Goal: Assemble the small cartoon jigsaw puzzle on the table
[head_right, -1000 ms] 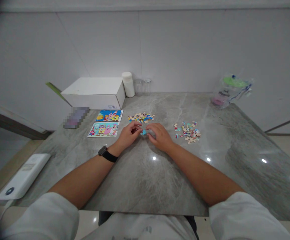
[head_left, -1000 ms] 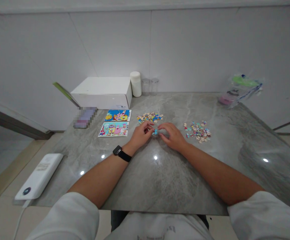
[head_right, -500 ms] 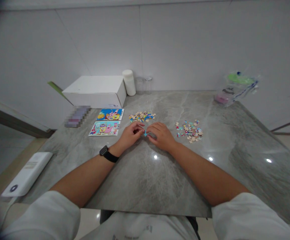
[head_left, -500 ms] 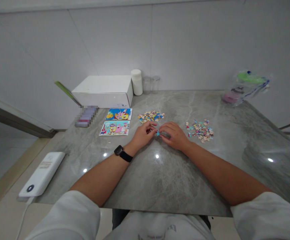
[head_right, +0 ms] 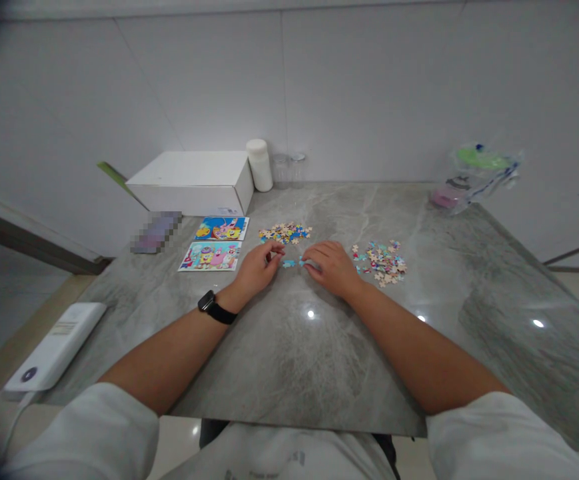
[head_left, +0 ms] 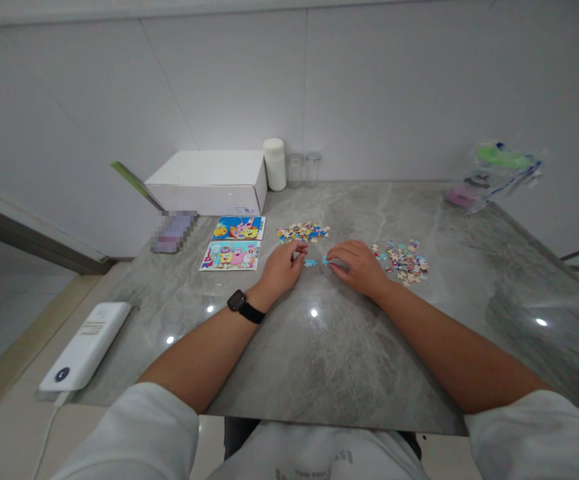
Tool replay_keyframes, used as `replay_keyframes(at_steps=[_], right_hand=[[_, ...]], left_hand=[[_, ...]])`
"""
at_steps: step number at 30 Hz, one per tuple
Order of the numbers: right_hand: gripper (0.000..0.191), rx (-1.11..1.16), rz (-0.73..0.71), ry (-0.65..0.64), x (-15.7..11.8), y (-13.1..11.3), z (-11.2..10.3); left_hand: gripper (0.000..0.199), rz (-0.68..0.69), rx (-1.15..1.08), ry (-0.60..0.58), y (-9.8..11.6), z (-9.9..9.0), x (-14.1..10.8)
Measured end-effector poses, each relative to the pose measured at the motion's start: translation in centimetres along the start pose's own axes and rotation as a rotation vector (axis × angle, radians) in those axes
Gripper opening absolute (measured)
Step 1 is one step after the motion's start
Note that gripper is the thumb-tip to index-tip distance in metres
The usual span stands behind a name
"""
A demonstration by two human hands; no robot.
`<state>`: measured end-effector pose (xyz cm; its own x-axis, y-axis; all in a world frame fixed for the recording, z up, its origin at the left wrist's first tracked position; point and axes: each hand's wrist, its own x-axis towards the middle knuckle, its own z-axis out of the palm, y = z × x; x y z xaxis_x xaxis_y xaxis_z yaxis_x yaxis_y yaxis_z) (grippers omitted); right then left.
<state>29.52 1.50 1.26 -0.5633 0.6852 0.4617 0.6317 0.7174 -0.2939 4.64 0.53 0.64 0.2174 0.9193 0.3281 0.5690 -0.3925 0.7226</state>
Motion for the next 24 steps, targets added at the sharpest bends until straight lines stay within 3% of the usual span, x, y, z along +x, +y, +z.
replay_keyframes(at_steps=[7,24], right_hand=[[0.015,-0.010,0.031,-0.005,-0.3,1.7,0.3],[0.016,0.023,0.048,-0.031,-0.1,1.8,0.7]], left_hand=[[0.026,0.132,0.247,-0.031,-0.7,-0.1,-0.1],[0.022,0.168,0.340,-0.096,-0.1,-0.2,-0.3]])
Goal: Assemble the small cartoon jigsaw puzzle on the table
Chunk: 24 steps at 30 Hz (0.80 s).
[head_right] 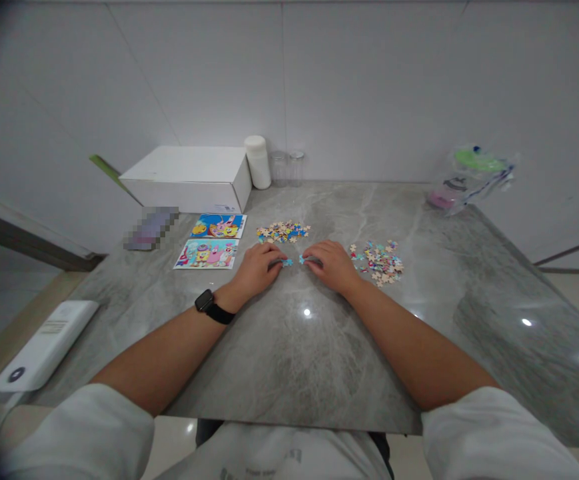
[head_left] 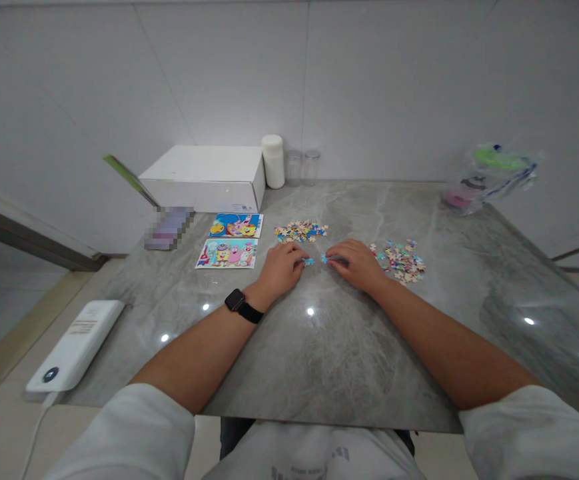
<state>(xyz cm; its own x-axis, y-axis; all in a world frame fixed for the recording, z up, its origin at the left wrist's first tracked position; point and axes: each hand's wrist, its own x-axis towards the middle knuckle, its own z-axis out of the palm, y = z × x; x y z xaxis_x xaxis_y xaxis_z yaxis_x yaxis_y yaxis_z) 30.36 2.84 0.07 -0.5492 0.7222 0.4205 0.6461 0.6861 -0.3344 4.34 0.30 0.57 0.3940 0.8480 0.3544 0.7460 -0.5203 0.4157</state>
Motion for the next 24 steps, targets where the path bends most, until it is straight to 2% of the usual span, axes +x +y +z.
replay_keyframes(at_steps=[12,19,24], right_hand=[[0.015,-0.084,0.022,-0.127,0.05,-0.03,0.06],[0.017,-0.088,0.030,-0.116,0.03,-0.27,-0.07],[0.019,-0.061,0.058,-0.054,0.06,-0.35,-0.27]], left_hand=[[0.021,0.009,0.000,-0.018,0.06,0.29,-0.20],[0.022,0.028,-0.002,-0.010,-0.17,0.41,-0.11],[0.023,0.033,-0.009,-0.007,-0.68,0.74,-0.05]])
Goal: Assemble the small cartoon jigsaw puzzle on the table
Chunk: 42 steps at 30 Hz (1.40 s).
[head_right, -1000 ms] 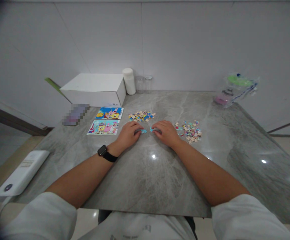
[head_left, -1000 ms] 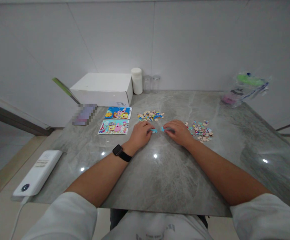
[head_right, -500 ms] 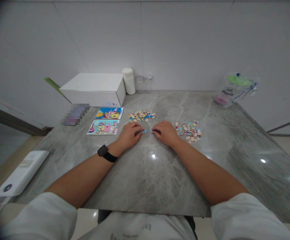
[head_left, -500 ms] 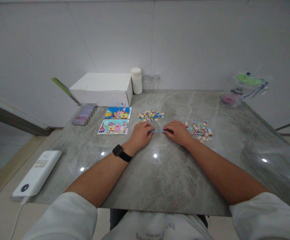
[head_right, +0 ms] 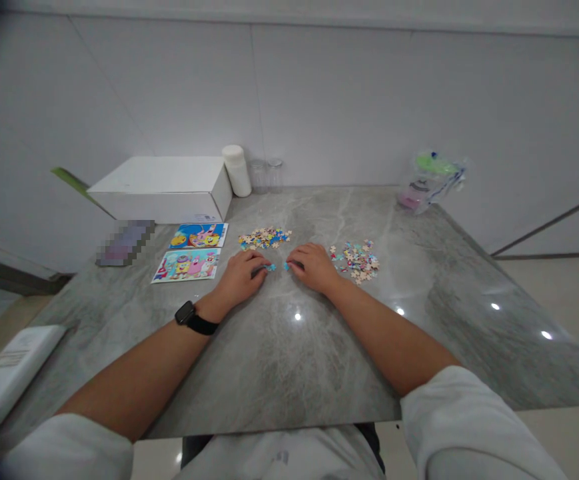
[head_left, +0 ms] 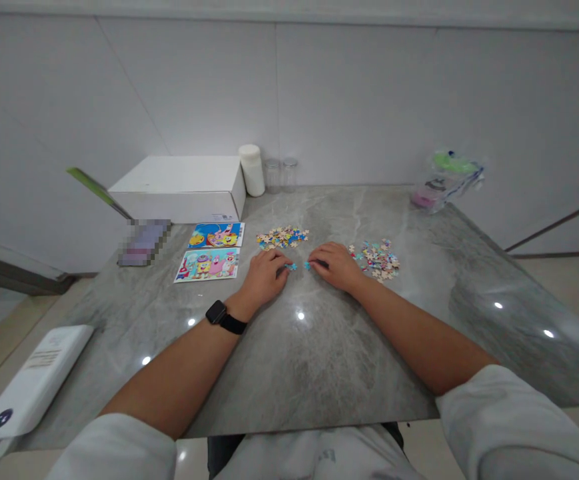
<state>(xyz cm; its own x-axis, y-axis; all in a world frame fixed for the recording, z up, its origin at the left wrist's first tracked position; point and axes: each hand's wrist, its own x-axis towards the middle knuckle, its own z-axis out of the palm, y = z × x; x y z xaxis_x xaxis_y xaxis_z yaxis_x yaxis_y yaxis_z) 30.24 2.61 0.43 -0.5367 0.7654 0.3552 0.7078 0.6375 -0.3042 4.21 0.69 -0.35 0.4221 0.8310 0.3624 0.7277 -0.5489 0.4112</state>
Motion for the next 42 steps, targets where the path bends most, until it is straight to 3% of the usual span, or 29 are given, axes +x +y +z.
replay_keyframes(at_steps=[5,12,16,19,23,29,33,42], right_hand=[[0.018,0.048,0.068,0.119,0.7,-0.1,-2.5],[0.024,-0.023,0.337,0.331,0.5,3.4,-11.0],[0.034,-0.050,0.527,0.329,-1.2,6.0,-15.4],[0.036,-0.081,0.610,0.270,-3.0,7.7,-16.8],[0.027,-0.177,0.686,0.153,-5.5,10.0,-15.9],[0.024,-0.269,0.695,-0.029,-7.7,13.3,-11.7],[0.026,-0.332,0.666,-0.094,-7.4,14.6,-10.4],[0.028,-0.461,0.712,-0.301,-5.2,14.8,-10.3]], left_hand=[[0.024,0.027,0.029,-0.004,0.1,-0.3,0.1],[0.027,0.074,0.112,-0.078,1.1,-0.8,-0.1],[0.028,0.067,0.152,-0.096,1.2,-0.9,-0.1],[0.029,0.044,0.182,-0.093,1.2,-1.0,0.0],[0.028,0.020,0.204,-0.081,1.2,-1.0,0.0],[0.027,0.012,0.203,-0.066,1.3,-1.1,-0.1],[0.026,0.005,0.203,-0.067,1.3,-1.1,0.0],[0.022,-0.008,0.197,-0.046,1.6,-1.3,0.0]])
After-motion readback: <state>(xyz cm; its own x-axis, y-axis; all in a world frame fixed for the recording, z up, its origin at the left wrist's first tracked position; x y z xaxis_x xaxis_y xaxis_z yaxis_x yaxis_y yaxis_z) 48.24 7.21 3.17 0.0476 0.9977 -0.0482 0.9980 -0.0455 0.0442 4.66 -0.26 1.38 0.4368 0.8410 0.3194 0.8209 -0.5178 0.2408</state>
